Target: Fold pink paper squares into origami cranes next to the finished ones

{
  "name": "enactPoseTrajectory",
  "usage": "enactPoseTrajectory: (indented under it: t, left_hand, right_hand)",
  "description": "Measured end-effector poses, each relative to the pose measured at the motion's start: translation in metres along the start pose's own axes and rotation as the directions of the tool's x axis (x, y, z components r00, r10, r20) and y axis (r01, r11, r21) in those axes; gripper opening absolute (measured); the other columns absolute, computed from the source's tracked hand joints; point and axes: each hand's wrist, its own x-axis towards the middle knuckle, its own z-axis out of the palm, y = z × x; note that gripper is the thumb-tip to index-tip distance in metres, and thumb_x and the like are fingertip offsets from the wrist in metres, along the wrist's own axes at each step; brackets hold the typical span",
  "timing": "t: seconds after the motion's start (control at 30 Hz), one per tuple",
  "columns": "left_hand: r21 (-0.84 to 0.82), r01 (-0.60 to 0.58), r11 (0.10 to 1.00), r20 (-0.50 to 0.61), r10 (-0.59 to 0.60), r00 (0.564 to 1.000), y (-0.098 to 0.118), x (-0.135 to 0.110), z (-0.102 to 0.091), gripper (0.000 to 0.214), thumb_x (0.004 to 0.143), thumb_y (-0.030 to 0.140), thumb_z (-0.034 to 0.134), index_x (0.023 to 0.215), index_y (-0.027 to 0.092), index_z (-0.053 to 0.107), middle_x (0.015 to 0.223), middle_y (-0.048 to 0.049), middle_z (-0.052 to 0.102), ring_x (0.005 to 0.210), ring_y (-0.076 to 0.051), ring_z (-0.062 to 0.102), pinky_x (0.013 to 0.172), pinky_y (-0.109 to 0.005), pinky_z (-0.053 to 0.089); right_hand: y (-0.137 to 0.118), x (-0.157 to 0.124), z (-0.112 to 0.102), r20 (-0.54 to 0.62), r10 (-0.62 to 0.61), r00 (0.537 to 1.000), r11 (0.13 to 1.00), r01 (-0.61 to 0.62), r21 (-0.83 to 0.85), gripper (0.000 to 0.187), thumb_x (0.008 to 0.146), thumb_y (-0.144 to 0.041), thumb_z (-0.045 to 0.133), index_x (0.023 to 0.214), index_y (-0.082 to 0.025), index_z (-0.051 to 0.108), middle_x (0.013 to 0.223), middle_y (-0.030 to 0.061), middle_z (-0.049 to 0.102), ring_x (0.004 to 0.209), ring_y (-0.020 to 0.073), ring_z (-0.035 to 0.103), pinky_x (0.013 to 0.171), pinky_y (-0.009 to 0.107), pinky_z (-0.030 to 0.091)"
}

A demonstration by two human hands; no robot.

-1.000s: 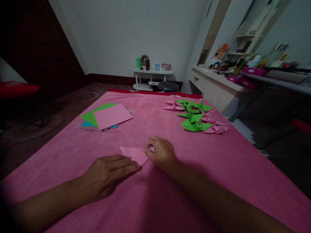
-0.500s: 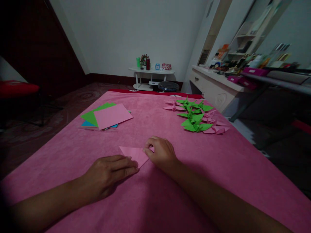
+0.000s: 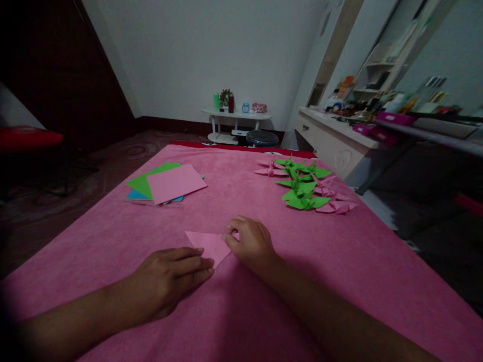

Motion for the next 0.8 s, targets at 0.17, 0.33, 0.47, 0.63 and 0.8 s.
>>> enactPoseTrajectory:
  t: [0.17,0.33,0.47,0.63,0.8]
  left_hand:
    - [0.004,-0.004,1.0,-0.03,0.005,1.0,-0.001,-0.001,0.002,0.038,0.084,0.015,0.044,0.121,0.017,0.053,0.113,-0.0052,0.063,0.105,-0.019,0.058,0.087,-0.031,0.051]
    - [0.005,-0.011,1.0,-0.016,0.011,1.0,0.0,0.0,-0.001,0.037,0.085,0.016,0.042,0.121,0.016,0.054,0.115,-0.0051,0.063,0.101,-0.02,0.059,0.087,-0.032,0.05]
    - [-0.059,0.008,0.998,0.013,-0.007,1.0,0.001,0.005,-0.008,0.033,0.087,0.02,0.04,0.116,0.017,0.056,0.108,-0.0067,0.064,0.094,-0.018,0.059,0.084,-0.032,0.048]
    - [-0.149,0.029,0.988,-0.038,-0.035,0.999,-0.002,0.017,-0.01,0.026,0.091,0.028,0.04,0.098,0.019,0.063,0.093,-0.0057,0.067,0.088,-0.016,0.059,0.082,-0.032,0.043]
    - [-0.274,0.02,0.961,-0.051,-0.035,0.998,-0.017,0.031,0.004,0.024,0.092,0.03,0.042,0.092,0.022,0.064,0.085,-0.0018,0.068,0.084,-0.013,0.06,0.086,-0.032,0.037]
  right_hand:
    - [0.0,0.0,0.001,-0.018,-0.002,1.0,1.0,0.002,-0.002,0.008,0.075,-0.026,0.06,0.071,-0.021,0.063,0.076,-0.0011,0.064,0.067,0.0122,0.055,0.06,0.023,0.034]
    - [0.0,-0.001,0.001,-0.026,0.005,1.0,1.0,-0.005,-0.016,0.008,0.075,-0.027,0.06,0.071,-0.021,0.063,0.075,-0.0009,0.064,0.066,0.0123,0.054,0.059,0.023,0.033]
    - [-0.001,-0.001,0.0,-0.022,0.007,1.0,1.0,-0.007,-0.022,0.008,0.076,-0.027,0.06,0.071,-0.021,0.063,0.076,-0.0007,0.065,0.066,0.0123,0.055,0.059,0.023,0.033]
    - [0.0,0.0,0.0,-0.009,0.004,1.0,1.0,-0.004,-0.024,0.008,0.076,-0.026,0.059,0.071,-0.021,0.063,0.077,-0.0006,0.064,0.067,0.0125,0.055,0.059,0.023,0.033]
    - [0.001,0.0,0.0,-0.013,-0.006,1.0,1.0,0.006,-0.012,0.008,0.075,-0.027,0.06,0.071,-0.021,0.063,0.077,-0.0009,0.065,0.068,0.0122,0.055,0.06,0.023,0.034]
